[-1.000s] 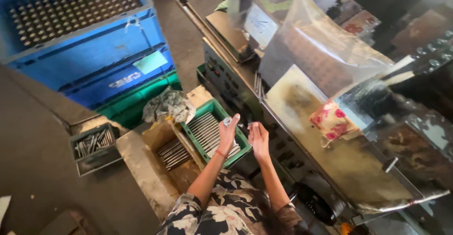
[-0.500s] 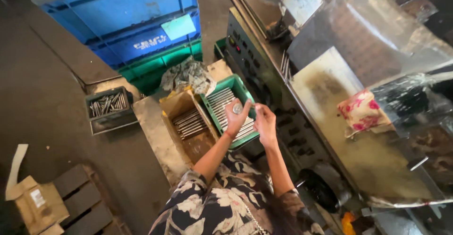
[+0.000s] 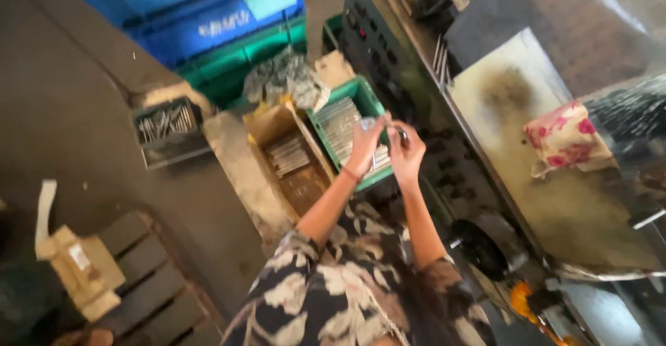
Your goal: The person repeatedly picks metal rods from a green crate, places each rod into a grinding machine, and operates a lever to grind the rod. After each grind, the person removes the rod and places it into a cardboard box. The process is repeated for multiple rods.
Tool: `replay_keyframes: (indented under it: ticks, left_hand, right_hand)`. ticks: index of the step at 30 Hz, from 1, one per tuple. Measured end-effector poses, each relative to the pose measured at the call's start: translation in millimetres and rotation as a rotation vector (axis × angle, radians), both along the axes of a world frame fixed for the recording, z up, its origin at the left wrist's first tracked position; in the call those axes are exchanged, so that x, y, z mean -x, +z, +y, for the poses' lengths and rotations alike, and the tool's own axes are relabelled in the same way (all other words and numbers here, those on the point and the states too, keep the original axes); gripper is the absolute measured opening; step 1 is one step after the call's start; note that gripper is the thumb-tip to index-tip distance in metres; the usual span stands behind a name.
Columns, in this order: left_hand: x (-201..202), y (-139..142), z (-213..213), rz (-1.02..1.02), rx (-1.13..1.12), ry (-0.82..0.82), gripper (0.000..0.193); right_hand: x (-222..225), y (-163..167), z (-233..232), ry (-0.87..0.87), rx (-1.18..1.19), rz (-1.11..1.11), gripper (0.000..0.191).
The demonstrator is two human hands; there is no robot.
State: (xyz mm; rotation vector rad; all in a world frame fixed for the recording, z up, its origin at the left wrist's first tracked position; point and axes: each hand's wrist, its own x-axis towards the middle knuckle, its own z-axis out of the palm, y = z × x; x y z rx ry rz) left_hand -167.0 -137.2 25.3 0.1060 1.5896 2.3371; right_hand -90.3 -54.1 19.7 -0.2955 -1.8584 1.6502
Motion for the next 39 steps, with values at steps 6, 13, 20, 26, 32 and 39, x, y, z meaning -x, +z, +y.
replay_keyframes:
  ticks: [6, 13, 20, 26, 32, 39]
  left_hand:
    - [-11, -65, -9, 0.037, 0.094, -0.472, 0.039]
    - [10, -130, -4, 0.104, 0.913, -0.473, 0.029]
    - [27, -148, 2, 0.492, 1.229, -0.606, 0.030]
    - [29, -166, -55, 0.477, 0.776, -0.207, 0.026]
    - [24, -177, -176, -0.025, 1.259, 0.133, 0.031]
    - [-1, -204, -182, 0.362, 1.822, -0.136, 0.044]
  right_hand:
    - [-10, -1, 8, -0.245, 0.516, 0.128, 0.020]
    - [-81, 19, 57, -0.459, 0.463, 0.282, 0.019]
    - [-182, -13, 32, -0.610, 0.238, -0.061, 0.020]
    - [-209, -32, 26, -0.647, 0.143, -0.222, 0.021]
    - [-210, -40, 21, -0.625, 0.198, -0.187, 0.018]
    - [-223, -38, 13, -0.565, -0.048, -0.347, 0.018]
